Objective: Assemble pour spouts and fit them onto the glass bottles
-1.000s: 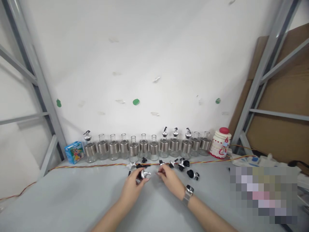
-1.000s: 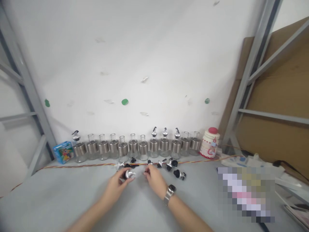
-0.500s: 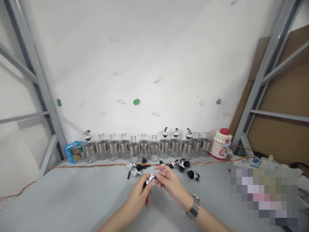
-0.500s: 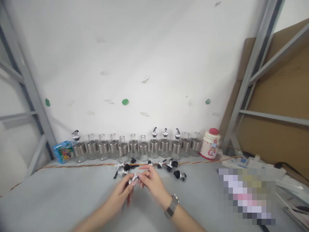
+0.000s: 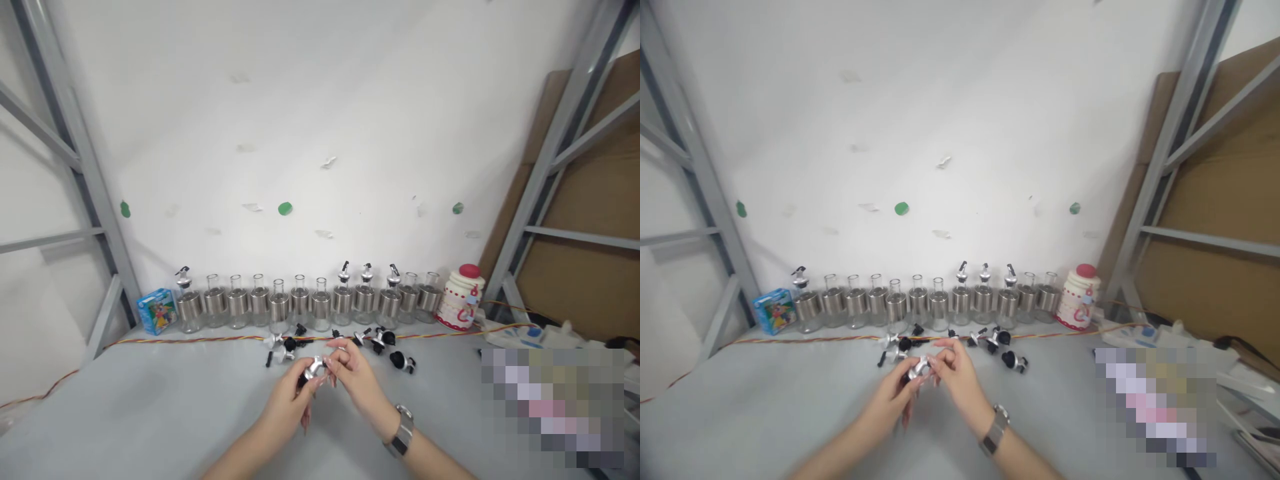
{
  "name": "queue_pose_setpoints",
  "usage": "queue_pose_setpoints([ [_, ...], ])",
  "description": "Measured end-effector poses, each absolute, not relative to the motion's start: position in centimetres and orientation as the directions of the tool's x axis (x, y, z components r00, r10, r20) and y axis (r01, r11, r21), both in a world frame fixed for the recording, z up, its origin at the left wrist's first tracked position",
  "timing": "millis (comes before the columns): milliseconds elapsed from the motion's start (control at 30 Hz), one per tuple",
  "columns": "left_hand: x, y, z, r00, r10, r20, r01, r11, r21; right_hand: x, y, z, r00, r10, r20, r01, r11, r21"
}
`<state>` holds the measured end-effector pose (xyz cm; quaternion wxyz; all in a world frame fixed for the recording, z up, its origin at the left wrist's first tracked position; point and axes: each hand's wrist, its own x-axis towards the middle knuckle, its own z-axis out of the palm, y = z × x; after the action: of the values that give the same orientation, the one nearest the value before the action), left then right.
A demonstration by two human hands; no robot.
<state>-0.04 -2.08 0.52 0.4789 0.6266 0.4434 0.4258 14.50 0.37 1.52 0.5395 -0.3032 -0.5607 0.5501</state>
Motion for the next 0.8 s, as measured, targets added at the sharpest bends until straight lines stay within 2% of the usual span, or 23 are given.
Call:
queue_pose_setpoints([
  [500, 0.0, -2.3, 0.9, 0.279, 0.954, 0.106, 0.155, -0.154, 0.976, 14.6, 0.3, 1.5, -0.238, 0.93, 0.278, -0.163, 0.244, -0.956],
  [633, -0.2, -1.8, 1.4, 0.139, 0.987, 0.086, 0.111, -0.102, 0.989, 14.9, 0.6, 1.3, -0.167, 0.952, 0.256, -0.107, 0.241, -0.965],
  [800, -1.3, -1.0, 3.0, -0.052, 0.996, 0.068, -0.026, -0.069, 0.997, 15.5, 1.5, 0.8, -0.087, 0.938, 0.336, 0.085, 0.343, -0.936],
])
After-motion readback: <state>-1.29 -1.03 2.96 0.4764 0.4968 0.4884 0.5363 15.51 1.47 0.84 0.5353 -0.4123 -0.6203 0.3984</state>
